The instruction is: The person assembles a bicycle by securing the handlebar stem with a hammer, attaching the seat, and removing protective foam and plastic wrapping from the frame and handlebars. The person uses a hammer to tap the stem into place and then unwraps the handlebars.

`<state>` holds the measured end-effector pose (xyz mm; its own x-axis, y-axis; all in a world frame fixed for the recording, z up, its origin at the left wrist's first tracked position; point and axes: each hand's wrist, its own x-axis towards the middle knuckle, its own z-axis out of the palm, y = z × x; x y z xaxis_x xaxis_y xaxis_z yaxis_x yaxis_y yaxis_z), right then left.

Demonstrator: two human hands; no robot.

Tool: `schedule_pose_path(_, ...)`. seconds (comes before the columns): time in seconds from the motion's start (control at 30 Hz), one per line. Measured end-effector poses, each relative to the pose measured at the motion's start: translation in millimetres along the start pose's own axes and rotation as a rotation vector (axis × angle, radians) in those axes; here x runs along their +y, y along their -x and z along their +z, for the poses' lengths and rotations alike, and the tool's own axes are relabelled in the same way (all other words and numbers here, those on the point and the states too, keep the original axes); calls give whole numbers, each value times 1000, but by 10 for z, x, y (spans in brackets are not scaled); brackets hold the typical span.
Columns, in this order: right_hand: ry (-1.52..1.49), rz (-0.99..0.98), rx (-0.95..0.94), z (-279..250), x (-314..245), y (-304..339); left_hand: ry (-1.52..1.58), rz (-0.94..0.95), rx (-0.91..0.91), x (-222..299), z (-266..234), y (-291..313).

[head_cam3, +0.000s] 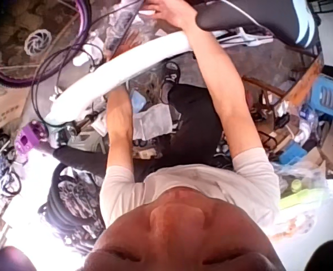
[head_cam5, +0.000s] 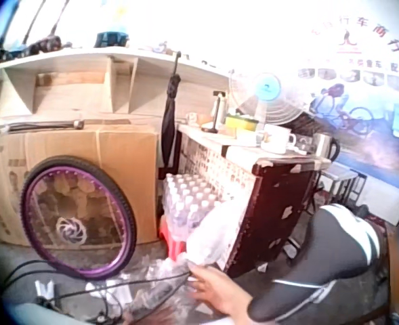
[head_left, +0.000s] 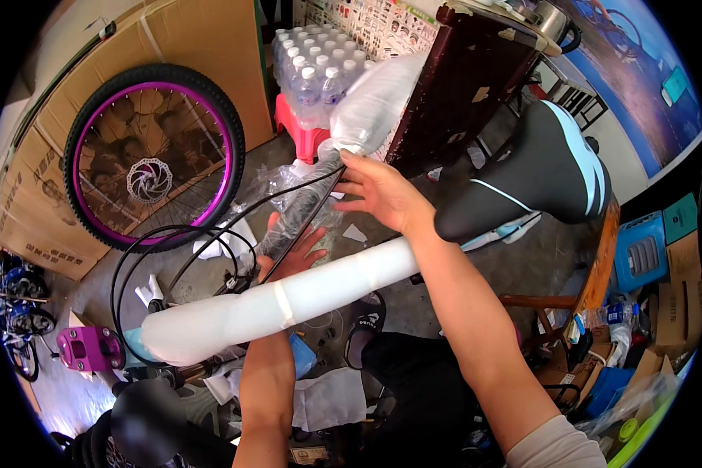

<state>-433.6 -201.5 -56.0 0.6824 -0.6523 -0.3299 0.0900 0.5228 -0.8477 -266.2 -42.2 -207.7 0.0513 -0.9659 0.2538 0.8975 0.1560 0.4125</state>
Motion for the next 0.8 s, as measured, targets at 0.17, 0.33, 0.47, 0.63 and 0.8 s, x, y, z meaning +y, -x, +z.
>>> schedule_pose_path(0.17,-278,2,88,160,89,-244,76,-160,-44,55,-112,4)
schedule_pose_path(0.33,-263,-132,230,459,222,-350,143,-141,63,-8,-283,218)
schedule_pose_path(0.47,-296,-259,228,463,160,-431,-173,-97,623,-146,-481,553)
schedule_pose_path(0.63,-166,-511,138,729,37,-519,-794,-475,819,-151,-209,1599)
schedule_pose_path(0.8,-41,-748,98,1206,-122,-404,-918,-439,950,165,656,2661)
